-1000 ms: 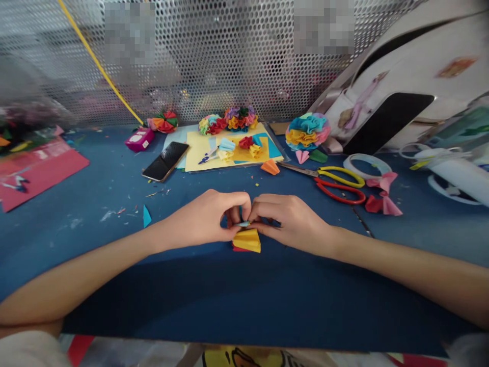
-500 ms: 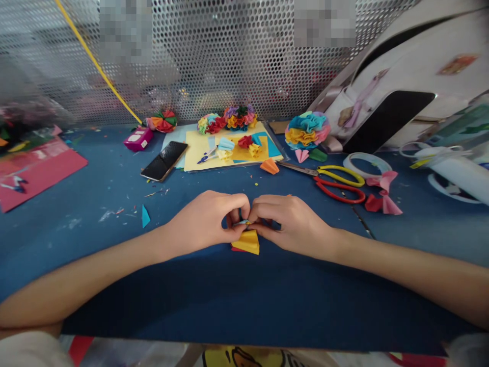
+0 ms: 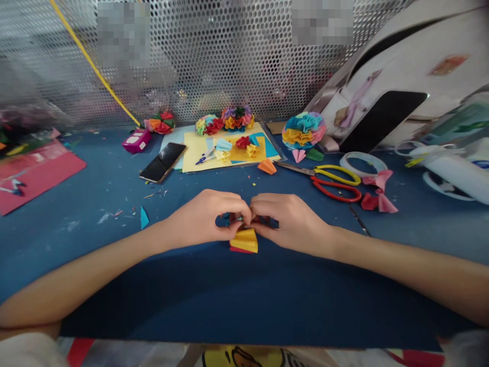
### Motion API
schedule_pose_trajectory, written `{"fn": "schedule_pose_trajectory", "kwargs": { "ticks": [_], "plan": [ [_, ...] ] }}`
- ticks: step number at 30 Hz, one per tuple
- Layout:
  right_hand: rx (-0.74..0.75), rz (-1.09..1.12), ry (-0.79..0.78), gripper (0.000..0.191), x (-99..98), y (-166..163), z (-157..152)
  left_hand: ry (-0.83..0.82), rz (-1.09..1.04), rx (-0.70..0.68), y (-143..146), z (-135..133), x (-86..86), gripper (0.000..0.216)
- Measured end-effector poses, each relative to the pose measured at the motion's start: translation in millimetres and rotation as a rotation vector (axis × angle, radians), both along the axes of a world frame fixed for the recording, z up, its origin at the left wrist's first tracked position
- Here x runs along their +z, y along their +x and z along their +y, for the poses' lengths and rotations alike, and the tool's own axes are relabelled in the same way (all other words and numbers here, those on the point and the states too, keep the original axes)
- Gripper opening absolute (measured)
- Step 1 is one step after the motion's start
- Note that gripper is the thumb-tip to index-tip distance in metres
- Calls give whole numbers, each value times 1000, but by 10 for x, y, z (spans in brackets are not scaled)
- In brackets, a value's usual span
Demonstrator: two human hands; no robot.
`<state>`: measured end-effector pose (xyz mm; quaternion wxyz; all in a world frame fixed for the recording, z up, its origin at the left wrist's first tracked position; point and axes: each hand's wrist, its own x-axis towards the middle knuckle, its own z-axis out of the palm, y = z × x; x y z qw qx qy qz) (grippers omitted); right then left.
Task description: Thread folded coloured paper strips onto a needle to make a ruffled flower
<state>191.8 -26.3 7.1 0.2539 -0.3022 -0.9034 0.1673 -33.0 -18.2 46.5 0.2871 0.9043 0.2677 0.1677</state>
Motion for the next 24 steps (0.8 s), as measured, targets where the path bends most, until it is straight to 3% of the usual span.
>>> {"fn": "schedule_pose_trajectory", "kwargs": {
  "ticks": [7, 16, 24],
  "plan": [
    [19, 1, -25, 14, -15, -3, 1, -84, 12, 0, 1, 45, 18, 5],
    [22, 10, -39, 12, 2, -6, -10, -375, -55, 198, 3, 49, 11, 12],
    [16, 17, -36, 12, 11, -2, -12, -357, -69, 199, 12, 34, 37, 11]
  ]
}}
